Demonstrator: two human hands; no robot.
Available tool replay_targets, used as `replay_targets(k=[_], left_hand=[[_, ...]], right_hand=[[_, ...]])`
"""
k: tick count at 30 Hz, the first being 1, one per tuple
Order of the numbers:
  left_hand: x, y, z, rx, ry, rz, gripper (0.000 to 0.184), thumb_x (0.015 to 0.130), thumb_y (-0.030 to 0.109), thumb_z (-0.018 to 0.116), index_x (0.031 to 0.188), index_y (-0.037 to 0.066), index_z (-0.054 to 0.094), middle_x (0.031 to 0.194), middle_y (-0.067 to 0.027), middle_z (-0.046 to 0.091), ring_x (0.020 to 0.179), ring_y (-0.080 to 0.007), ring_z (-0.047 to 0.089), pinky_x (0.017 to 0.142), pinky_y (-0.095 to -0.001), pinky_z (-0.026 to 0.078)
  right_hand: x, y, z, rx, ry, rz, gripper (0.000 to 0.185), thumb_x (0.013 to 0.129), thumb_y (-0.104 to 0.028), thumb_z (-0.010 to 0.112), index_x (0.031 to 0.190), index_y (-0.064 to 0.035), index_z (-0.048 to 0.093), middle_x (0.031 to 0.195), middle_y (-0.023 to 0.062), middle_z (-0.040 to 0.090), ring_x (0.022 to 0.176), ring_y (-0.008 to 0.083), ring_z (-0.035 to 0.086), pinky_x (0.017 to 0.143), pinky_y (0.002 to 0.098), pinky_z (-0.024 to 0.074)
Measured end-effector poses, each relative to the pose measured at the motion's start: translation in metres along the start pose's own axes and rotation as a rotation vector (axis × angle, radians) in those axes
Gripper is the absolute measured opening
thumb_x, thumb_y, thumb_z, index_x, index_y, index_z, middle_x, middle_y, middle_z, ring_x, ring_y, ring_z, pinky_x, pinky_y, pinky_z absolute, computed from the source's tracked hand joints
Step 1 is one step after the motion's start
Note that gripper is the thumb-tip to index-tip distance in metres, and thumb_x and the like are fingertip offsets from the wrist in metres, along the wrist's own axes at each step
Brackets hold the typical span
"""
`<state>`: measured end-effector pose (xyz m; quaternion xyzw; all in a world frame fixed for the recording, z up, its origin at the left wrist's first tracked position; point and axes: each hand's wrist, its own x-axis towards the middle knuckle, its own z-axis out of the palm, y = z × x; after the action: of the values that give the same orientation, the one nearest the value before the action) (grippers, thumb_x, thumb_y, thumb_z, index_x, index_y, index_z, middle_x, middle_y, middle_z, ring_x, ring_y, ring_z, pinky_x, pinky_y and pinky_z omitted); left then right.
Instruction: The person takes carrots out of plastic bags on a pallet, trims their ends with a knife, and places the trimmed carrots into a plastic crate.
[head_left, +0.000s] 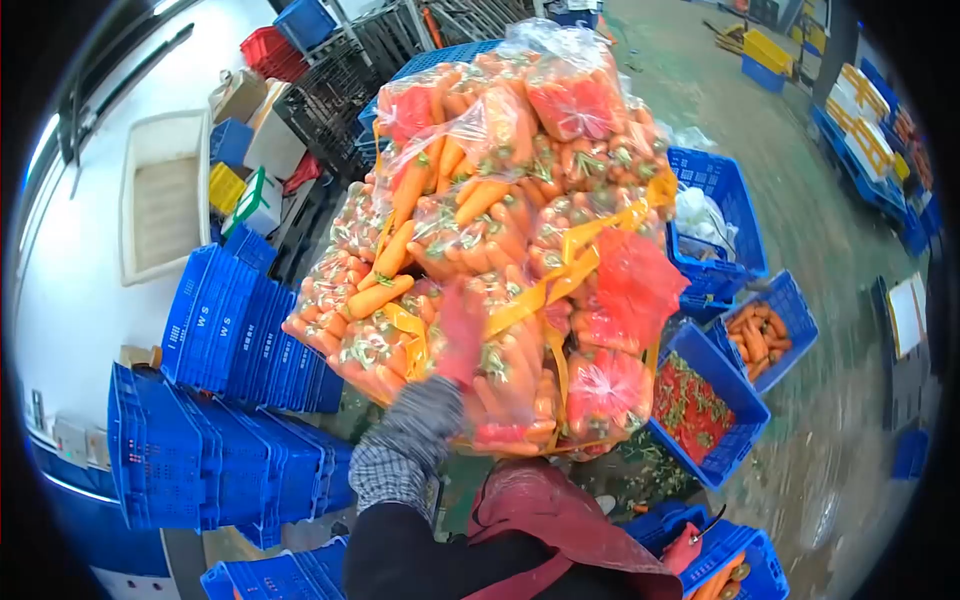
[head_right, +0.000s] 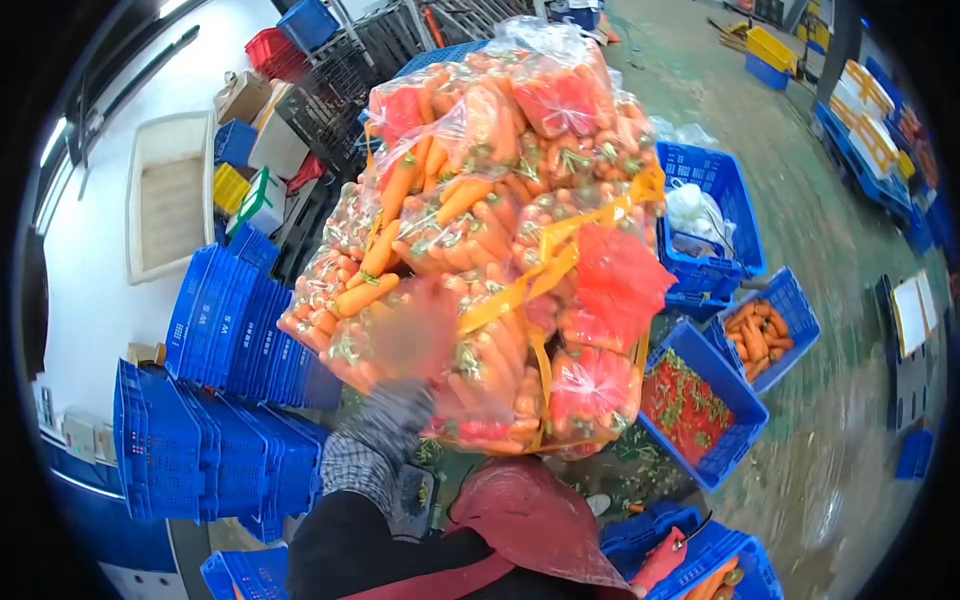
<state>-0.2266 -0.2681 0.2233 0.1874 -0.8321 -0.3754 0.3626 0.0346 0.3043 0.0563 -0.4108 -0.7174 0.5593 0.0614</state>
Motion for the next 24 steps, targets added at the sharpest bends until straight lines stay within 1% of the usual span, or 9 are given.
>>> replay_targets(k=[1,4,5,8,11,17,19,23,24], left_hand=[[0.038,-0.045,-0.029,0.11,0.132,-0.046,0.038,0.081,0.016,0.073,0.113,-0.003,0.063,0.107,-0.018,0.067,0.102,-0.033,0.064,0.092,-0.0396,0.051],[0.109,-0.152,-0.088,0.752,0.238,0.06,0.099,0.059,0.034,0.086,0.14,-0.003,0.042,0.128,-0.0226,0.058,0.118,-0.0421,0.054,0.101,-0.0463,0.045],[0.133,-0.162,-0.094,0.733,0.042,-0.192,0.106,0.058,0.036,0.087,0.144,0.0,0.037,0.135,-0.0227,0.054,0.124,-0.0408,0.051,0.103,-0.0451,0.044],[0.161,-0.207,-0.099,0.858,-0.172,-0.189,0.098,0.06,0.034,0.089,0.14,0.002,0.043,0.129,-0.0224,0.058,0.119,-0.0397,0.056,0.1,-0.0443,0.047],[0.181,-0.215,-0.09,0.486,-0.141,-0.444,0.092,0.058,0.032,0.092,0.134,0.003,0.05,0.12,-0.021,0.063,0.111,-0.0375,0.061,0.094,-0.0418,0.051],[0.175,-0.069,-0.16,0.092,-0.132,-0.022,0.078,0.063,0.022,0.092,0.128,0.002,0.054,0.114,-0.013,0.065,0.104,-0.0272,0.066,0.089,-0.037,0.055],[0.152,-0.038,-0.152,-0.183,-0.178,-0.12,0.075,0.069,0.011,0.087,0.134,0.005,0.05,0.116,-0.011,0.064,0.105,-0.0256,0.066,0.089,-0.0378,0.056],[0.076,0.027,-0.077,-1.568,-0.453,-0.683,0.046,0.088,0.021,0.069,0.13,0.007,0.055,0.112,-0.01,0.066,0.104,-0.0229,0.064,0.085,-0.0349,0.056],[0.049,0.047,-0.05,-1.476,-0.61,-0.69,0.053,0.087,0.028,0.069,0.133,0.006,0.051,0.115,-0.01,0.065,0.105,-0.026,0.065,0.088,-0.0367,0.055]], right_hand=[[0.003,-0.007,0.01,0.022,-0.026,-0.005,0.023,0.094,-0.03,0.066,0.096,-0.0075,0.064,0.054,-0.0001,0.046,0.039,0.0102,0.04,0.037,0.0269,0.0289],[0.011,-0.058,0.074,-0.022,-0.077,-0.076,0.02,0.095,-0.028,0.066,0.097,-0.008,0.064,0.056,-0.0009,0.048,0.041,0.0086,0.041,0.038,0.0256,0.0294],[0.009,-0.073,0.095,-0.028,-0.165,-0.139,0.019,0.095,-0.027,0.066,0.097,-0.0083,0.065,0.057,-0.0013,0.049,0.042,0.0081,0.042,0.038,0.0259,0.0304],[0.0,-0.116,0.151,-0.244,-0.269,-0.212,0.021,0.094,-0.022,0.064,0.105,-0.0053,0.07,0.084,0.0011,0.065,0.078,0.0136,0.061,0.074,0.0289,0.0482],[-0.059,-0.2,0.189,-0.257,-0.429,-0.41,0.018,0.093,-0.016,0.065,0.108,-0.0072,0.071,0.098,0.0044,0.072,0.093,0.0143,0.063,0.087,0.0303,0.0484],[-0.092,-0.215,0.196,-0.294,-0.495,-0.343,0.018,0.093,-0.014,0.065,0.109,-0.0072,0.071,0.097,0.0045,0.072,0.094,0.0146,0.064,0.087,0.0306,0.0488],[-0.101,-0.224,0.192,-0.328,-0.501,-0.377,0.02,0.093,-0.013,0.065,0.111,-0.0065,0.071,0.099,0.0092,0.073,0.095,0.0182,0.067,0.087,0.0321,0.0501],[-0.12,-0.269,0.194,-0.247,-0.534,-0.647,0.023,0.091,-0.01,0.066,0.112,-0.0054,0.07,0.105,0.0148,0.073,0.1,0.0251,0.07,0.087,0.0353,0.0521],[-0.128,-0.292,0.192,-0.199,-0.546,-0.72,0.024,0.089,-0.009,0.066,0.113,-0.0053,0.069,0.106,0.0158,0.073,0.101,0.0267,0.07,0.087,0.0362,0.0525]])
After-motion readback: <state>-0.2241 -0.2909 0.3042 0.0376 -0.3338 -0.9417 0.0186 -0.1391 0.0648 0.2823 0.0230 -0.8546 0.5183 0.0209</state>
